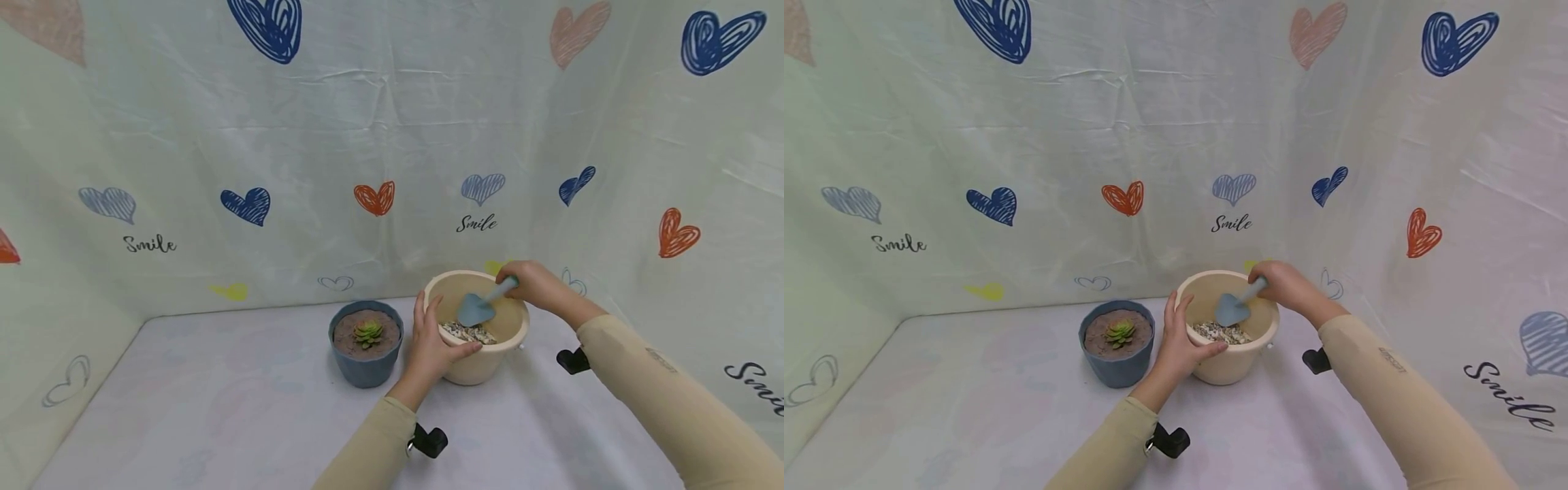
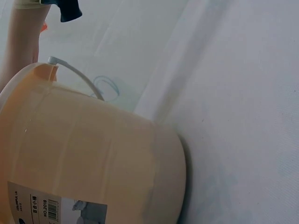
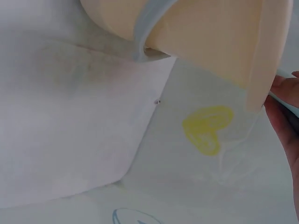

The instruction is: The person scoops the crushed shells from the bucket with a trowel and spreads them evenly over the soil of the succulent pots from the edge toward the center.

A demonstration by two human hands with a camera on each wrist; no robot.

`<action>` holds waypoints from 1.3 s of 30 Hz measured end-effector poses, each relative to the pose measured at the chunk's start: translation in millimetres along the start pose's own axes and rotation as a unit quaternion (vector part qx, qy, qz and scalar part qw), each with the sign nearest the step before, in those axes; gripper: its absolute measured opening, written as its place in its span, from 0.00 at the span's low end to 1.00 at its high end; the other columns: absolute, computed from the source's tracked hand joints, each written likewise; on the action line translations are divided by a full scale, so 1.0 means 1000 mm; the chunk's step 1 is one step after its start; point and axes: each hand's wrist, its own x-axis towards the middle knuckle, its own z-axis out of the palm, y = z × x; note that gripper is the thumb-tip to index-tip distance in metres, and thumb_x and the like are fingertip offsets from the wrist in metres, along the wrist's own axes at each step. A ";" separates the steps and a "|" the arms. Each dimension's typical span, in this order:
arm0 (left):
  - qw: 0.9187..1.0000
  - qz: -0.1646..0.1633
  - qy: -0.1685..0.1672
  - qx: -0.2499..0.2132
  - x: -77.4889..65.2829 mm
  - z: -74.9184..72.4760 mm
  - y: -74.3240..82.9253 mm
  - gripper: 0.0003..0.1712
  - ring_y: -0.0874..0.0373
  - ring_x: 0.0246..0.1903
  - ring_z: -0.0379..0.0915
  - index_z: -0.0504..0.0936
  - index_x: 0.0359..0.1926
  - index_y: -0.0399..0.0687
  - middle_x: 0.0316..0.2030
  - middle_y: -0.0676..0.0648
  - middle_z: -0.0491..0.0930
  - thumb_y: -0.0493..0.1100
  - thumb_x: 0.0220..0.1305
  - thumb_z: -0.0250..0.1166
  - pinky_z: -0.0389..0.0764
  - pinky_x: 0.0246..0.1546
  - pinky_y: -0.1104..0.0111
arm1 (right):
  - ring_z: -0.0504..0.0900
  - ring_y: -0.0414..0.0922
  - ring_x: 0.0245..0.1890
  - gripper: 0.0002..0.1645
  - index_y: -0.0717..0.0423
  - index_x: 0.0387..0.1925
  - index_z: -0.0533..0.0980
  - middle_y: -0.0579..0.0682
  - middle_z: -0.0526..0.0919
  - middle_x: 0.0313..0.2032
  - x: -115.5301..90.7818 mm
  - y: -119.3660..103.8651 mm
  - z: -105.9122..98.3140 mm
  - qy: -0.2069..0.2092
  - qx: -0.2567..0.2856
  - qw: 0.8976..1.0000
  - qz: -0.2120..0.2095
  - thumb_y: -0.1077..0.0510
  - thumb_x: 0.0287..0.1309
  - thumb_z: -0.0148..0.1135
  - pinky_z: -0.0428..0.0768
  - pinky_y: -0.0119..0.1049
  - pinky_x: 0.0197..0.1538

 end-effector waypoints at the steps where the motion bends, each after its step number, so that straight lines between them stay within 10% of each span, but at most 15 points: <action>1: 1.000 0.000 0.001 -0.002 0.000 0.000 0.000 0.63 0.51 0.65 0.41 0.51 0.67 0.63 0.67 0.63 0.28 0.69 0.27 0.71 0.59 0.56 0.55 | 0.77 0.48 0.34 0.13 0.59 0.31 0.79 0.51 0.80 0.31 0.002 0.001 0.000 0.001 0.008 1.000 -0.001 0.71 0.39 0.68 0.76 0.44 0.39; 39: 1.000 -0.005 0.005 -0.001 0.000 0.001 0.000 0.62 0.53 0.64 0.43 0.52 0.67 0.63 0.66 0.65 0.29 0.71 0.27 0.69 0.61 0.55 0.55 | 0.75 0.43 0.27 0.12 0.58 0.32 0.81 0.49 0.81 0.30 0.013 0.002 0.012 -0.062 0.072 0.995 0.021 0.65 0.40 0.70 0.77 0.35 0.33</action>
